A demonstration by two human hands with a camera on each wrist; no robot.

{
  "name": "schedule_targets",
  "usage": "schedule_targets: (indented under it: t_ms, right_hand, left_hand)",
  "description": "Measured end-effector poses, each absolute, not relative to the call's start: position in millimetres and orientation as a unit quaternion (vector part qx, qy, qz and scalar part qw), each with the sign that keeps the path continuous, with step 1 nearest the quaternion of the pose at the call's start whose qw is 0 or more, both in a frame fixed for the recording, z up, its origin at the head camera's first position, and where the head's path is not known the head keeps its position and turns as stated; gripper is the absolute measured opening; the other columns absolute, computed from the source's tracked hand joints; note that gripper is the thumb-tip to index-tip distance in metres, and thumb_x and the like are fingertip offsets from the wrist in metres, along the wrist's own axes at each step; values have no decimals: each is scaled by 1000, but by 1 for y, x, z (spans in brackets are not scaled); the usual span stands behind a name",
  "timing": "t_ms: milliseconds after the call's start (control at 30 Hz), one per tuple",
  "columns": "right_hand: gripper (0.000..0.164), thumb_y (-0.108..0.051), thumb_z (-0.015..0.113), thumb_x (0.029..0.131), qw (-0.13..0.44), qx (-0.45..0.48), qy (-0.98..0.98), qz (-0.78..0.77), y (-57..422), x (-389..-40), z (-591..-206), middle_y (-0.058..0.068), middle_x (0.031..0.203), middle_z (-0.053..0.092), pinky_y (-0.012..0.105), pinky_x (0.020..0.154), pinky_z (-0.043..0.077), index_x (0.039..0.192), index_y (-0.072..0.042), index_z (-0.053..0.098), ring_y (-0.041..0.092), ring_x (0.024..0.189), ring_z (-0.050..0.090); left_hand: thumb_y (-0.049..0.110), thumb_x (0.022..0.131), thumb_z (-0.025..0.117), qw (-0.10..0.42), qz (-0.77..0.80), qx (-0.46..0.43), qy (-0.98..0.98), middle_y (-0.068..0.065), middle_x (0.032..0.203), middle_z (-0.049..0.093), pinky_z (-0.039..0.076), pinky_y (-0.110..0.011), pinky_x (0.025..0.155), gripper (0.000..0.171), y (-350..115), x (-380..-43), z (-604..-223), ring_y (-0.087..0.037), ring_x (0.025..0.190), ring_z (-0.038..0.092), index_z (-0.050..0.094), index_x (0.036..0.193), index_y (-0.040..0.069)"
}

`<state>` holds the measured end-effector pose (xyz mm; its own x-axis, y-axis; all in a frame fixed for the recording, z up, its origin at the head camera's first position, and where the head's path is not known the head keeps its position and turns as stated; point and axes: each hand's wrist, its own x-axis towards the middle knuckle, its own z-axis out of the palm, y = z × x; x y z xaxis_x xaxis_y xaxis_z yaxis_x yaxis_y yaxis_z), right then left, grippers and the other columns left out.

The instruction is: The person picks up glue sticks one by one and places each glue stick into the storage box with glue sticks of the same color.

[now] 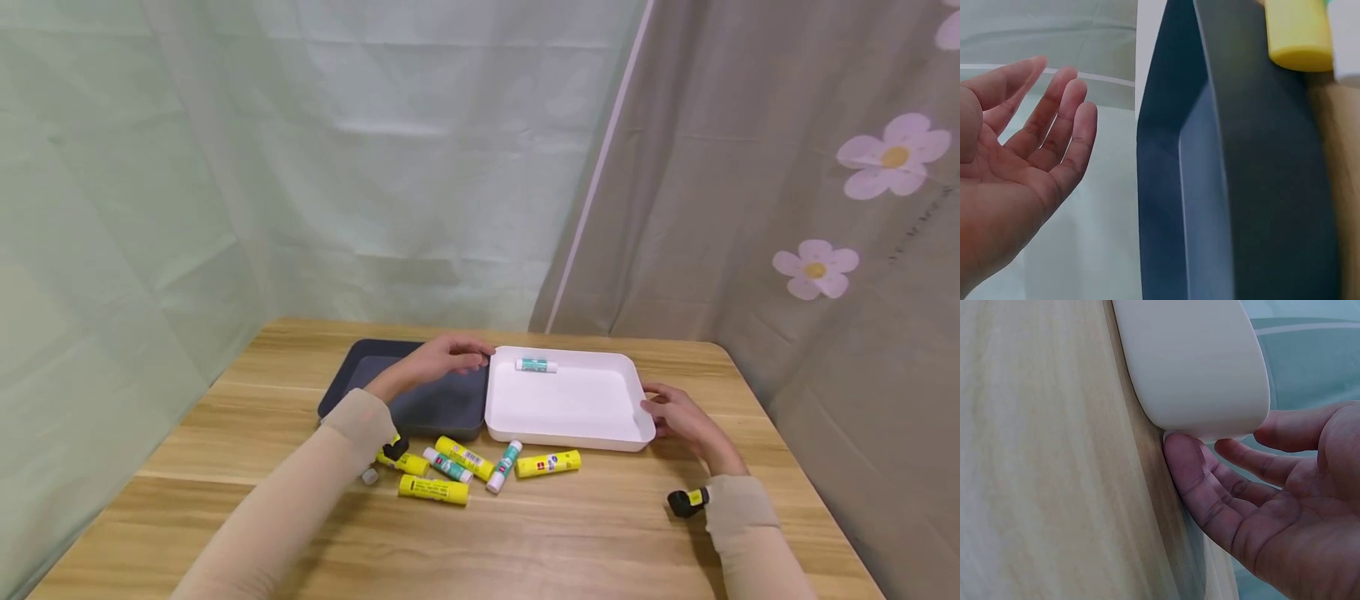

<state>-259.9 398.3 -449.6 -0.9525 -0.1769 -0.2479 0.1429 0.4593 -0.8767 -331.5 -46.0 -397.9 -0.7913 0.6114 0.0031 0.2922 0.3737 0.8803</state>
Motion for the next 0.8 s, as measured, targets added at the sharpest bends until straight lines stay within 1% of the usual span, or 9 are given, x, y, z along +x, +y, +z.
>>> schedule_targets:
  t_ms: [67,167,300,433,500,633,700,800]
  right_hand:
    - [61,-15,47,111,153,-9,840,-521,398,-260,-450,28,124,53,36,81,58,157,15,20,23,99,64]
    - [61,-14,47,111,152,-11,836,-527,398,-259,-451,27,123,54,36,79,59,156,16,20,22,97,65]
    - [60,-12,47,110,155,-18,829,-537,396,-259,-452,25,121,56,36,78,59,156,16,21,21,95,66]
    - [60,-12,47,110,154,-20,831,-535,395,-257,-452,26,121,56,36,78,59,156,16,21,22,96,66]
    - [60,-12,47,110,151,-16,835,-529,396,-257,-451,26,121,55,35,78,59,156,16,21,22,96,66]
    - [60,-13,46,111,151,-14,840,-521,398,-257,-451,28,124,54,36,78,59,156,16,21,23,97,66]
    - [60,-14,46,111,152,-14,841,-520,399,-257,-452,28,125,54,36,79,59,156,16,21,24,98,66]
    - [60,-14,46,111,152,-15,841,-520,398,-258,-453,30,127,54,36,79,59,156,16,20,25,100,66]
  left_hand:
    - [18,109,57,165,490,275,810,-14,135,66,49,-54,105,34,-49,-328,-398,-37,122,61,66,141,10]
    - [17,109,57,166,496,287,802,-16,139,64,47,-57,105,34,-55,-321,-398,-39,125,60,65,141,9]
    - [18,109,57,167,491,296,802,-15,136,66,48,-59,103,34,-69,-307,-400,-41,125,60,65,140,8]
    - [20,109,58,165,478,300,809,-11,132,69,50,-55,102,33,-82,-294,-403,-40,125,60,67,138,9]
    - [20,109,58,160,472,308,810,-10,132,69,52,-51,101,32,-87,-288,-403,-39,126,61,68,137,9]
    - [22,109,57,155,462,314,815,-8,132,69,54,-43,99,31,-94,-277,-400,-37,126,62,69,136,14]
    - [22,109,57,155,457,317,817,-8,132,69,54,-43,99,31,-98,-272,-399,-36,125,62,69,137,13]
    - [22,109,58,148,450,325,818,-8,131,70,54,-42,99,31,-104,-264,-399,-31,123,64,69,137,14]
